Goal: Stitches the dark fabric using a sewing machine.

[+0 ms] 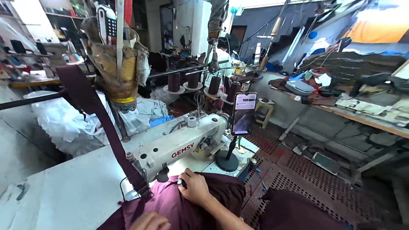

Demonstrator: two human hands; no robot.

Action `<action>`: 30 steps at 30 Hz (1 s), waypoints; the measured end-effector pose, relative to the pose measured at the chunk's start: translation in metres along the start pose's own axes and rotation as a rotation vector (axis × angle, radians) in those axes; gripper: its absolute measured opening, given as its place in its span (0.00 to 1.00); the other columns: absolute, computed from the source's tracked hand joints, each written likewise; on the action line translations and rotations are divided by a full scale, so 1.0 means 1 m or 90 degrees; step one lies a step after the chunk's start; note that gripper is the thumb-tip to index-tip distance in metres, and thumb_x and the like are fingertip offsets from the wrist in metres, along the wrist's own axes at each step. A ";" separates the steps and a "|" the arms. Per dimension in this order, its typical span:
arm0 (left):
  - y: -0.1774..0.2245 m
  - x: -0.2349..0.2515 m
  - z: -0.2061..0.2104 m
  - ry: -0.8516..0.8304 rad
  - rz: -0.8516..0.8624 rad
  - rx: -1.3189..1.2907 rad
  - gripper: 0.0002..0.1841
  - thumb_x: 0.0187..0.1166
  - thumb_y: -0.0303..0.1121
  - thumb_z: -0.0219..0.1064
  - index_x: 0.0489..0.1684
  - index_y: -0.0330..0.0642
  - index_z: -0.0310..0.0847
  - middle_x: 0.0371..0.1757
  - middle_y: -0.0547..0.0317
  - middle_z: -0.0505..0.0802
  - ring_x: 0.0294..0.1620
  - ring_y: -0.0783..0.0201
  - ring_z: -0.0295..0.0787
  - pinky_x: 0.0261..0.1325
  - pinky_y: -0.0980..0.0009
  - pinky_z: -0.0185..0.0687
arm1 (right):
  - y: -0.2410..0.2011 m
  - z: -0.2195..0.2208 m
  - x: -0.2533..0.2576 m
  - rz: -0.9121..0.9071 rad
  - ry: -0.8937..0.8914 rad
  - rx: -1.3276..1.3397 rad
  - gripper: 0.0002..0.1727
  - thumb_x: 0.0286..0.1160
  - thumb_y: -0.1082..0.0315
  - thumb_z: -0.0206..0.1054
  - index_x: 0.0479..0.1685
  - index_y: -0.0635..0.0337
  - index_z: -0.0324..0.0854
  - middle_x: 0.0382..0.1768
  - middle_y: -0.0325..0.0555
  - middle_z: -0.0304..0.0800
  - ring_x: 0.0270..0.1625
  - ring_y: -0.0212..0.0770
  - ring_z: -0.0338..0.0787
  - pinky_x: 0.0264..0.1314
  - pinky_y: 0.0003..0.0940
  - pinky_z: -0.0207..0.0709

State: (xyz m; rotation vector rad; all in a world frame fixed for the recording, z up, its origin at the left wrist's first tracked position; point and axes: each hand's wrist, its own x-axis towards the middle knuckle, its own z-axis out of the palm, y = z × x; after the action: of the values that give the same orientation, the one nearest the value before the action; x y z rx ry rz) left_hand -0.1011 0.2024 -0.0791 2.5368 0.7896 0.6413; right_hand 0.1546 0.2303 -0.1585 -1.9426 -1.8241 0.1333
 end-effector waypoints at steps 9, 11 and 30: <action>-0.107 -0.053 0.009 0.037 -0.150 0.111 0.22 0.90 0.41 0.56 0.71 0.35 0.84 0.84 0.34 0.76 0.89 0.39 0.66 0.92 0.43 0.52 | -0.001 0.000 0.001 0.007 0.015 0.004 0.14 0.69 0.54 0.69 0.48 0.48 0.90 0.45 0.44 0.90 0.37 0.45 0.92 0.33 0.49 0.84; -0.106 -0.051 0.010 0.034 -0.152 0.129 0.22 0.91 0.42 0.55 0.71 0.36 0.84 0.84 0.34 0.75 0.89 0.39 0.66 0.92 0.42 0.51 | -0.002 0.001 0.001 0.010 0.017 0.008 0.14 0.69 0.54 0.69 0.47 0.49 0.90 0.45 0.44 0.90 0.38 0.45 0.92 0.34 0.49 0.84; -0.108 -0.051 0.017 0.041 -0.140 0.166 0.23 0.91 0.43 0.54 0.71 0.35 0.84 0.85 0.33 0.74 0.89 0.38 0.65 0.92 0.42 0.51 | 0.002 0.001 -0.002 0.001 0.029 0.022 0.13 0.69 0.54 0.69 0.46 0.50 0.90 0.44 0.44 0.90 0.37 0.45 0.91 0.33 0.48 0.83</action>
State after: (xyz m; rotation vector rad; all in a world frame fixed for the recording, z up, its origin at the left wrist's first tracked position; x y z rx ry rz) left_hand -0.1756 0.2494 -0.1622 2.6138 1.2265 0.5813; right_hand 0.1556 0.2288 -0.1601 -1.9086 -1.7797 0.1190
